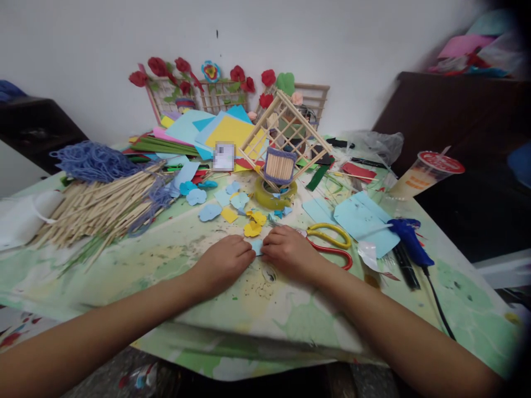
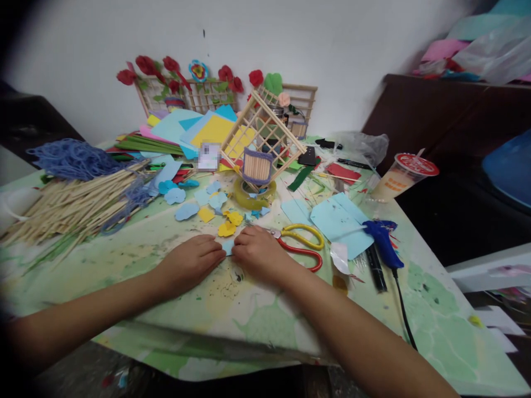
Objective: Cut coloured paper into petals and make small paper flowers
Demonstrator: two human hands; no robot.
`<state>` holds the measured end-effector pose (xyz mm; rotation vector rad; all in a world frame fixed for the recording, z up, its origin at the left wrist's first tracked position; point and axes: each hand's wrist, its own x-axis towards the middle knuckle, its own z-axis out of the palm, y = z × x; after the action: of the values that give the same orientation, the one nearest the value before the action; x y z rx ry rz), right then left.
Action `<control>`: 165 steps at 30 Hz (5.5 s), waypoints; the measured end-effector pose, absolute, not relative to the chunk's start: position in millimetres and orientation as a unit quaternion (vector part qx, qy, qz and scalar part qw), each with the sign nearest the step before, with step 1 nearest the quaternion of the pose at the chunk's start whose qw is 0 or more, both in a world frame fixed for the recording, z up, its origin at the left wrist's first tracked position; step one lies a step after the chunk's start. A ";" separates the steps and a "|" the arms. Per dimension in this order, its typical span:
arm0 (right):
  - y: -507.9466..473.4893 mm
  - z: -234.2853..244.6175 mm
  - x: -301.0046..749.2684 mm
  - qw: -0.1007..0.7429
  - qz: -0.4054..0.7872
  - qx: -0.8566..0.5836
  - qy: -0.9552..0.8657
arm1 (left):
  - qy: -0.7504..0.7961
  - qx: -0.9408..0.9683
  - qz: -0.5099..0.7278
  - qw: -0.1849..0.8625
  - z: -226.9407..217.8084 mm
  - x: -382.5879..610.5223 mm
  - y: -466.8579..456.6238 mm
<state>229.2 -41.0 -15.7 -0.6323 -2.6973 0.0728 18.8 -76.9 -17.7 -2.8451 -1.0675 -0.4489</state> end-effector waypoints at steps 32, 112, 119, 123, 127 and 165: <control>-46.1 -18.2 198.6 0.146 0.045 -0.421 -0.894 | -0.388 -0.912 -0.135 0.008 -15.1 11.5 -100.0; -34.4 -11.7 191.2 0.094 0.012 -0.400 -0.912 | -0.389 -0.913 -0.115 0.030 -21.7 6.7 -102.7; -35.2 -8.5 190.6 0.085 0.017 -0.409 -0.908 | -0.371 -0.923 -0.090 0.053 -20.6 5.7 -101.5; -34.4 -13.4 190.5 0.093 0.014 -0.412 -0.906 | -0.368 -0.924 -0.089 0.057 -20.1 6.2 -101.5; -33.5 -13.8 192.2 0.101 0.019 -0.417 -0.903 | -0.367 -0.924 -0.087 0.055 -18.6 7.4 -101.3; -32.6 -15.5 191.7 0.116 0.019 -0.496 -0.860 | -0.416 -0.906 -0.081 -0.008 -10.3 6.8 -105.1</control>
<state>191.7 -32.6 -15.5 -1.4523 -2.5193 0.0562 6.8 -105.1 -10.3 -2.8609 -1.3125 -0.2553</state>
